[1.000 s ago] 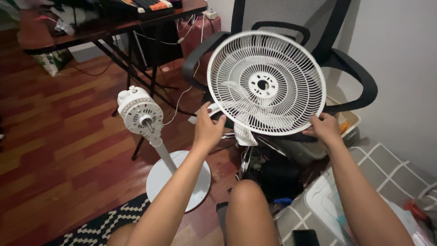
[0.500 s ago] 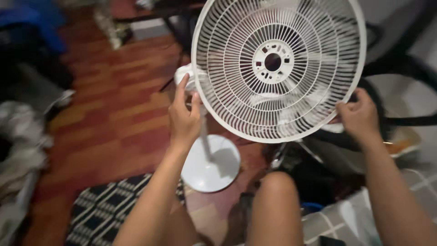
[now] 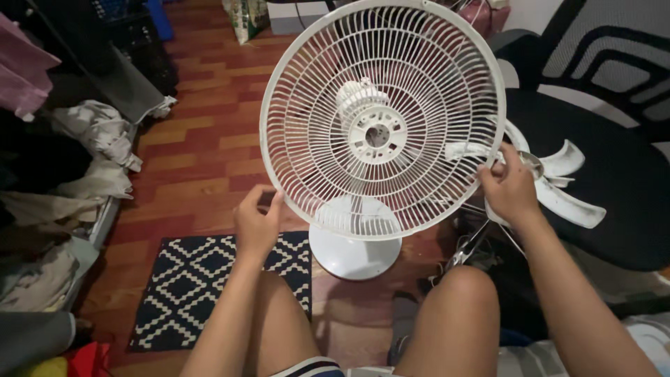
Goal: The person assembles a white electric fan by attaching the front grille, inserting the fan blade, and securing the central hub cap. The person handles the fan components by hand and completes the assembly on the floor.
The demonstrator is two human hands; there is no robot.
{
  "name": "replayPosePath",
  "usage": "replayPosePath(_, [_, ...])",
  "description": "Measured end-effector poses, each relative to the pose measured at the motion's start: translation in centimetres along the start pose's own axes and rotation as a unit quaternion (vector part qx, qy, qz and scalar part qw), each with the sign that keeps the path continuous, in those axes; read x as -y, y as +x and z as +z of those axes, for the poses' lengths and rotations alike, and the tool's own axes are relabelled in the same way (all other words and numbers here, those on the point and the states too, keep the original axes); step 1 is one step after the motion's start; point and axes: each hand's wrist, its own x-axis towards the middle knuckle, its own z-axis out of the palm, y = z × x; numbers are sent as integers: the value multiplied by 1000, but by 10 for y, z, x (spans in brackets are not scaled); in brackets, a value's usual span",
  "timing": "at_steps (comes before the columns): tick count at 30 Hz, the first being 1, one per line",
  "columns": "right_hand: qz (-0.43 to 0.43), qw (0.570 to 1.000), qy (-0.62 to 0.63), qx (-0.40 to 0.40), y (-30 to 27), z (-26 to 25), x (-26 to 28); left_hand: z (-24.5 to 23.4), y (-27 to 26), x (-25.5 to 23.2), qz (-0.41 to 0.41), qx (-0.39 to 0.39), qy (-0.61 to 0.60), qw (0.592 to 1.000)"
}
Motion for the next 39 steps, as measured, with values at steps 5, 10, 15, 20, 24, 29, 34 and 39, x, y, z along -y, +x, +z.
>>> replayPosePath(5, [2, 1000, -9, -7, -8, 12, 4, -3, 2, 15, 1, 34, -39, 999])
replayPosePath(10, [10, 1000, -5, -4, -14, 12, 8, -9, 4, 23, -20, 90, -20, 996])
replayPosePath(15, [-2, 1000, 4, 1, -17, 14, -1, -14, 2, 30, -42, 135, 3, 990])
replayPosePath(20, [26, 999, -24, 2, -5, 21, -4, -7, 11, 36, -30, 108, 37, 993])
replayPosePath(24, [-1, 997, -78, 2, 6, 25, -3, 3, 16, 44, -23, 73, 71, 994])
replayPosePath(29, [-12, 995, -97, -2, 18, 28, 1, 16, 23, 52, -3, 54, 80, 995])
replayPosePath(34, [-3, 992, -128, -2, 26, 29, 1, 24, 26, 50, -19, 42, 71, 996])
replayPosePath(39, [-10, 994, -105, -9, 31, 33, -5, 31, 28, 50, -34, 41, 79, 995])
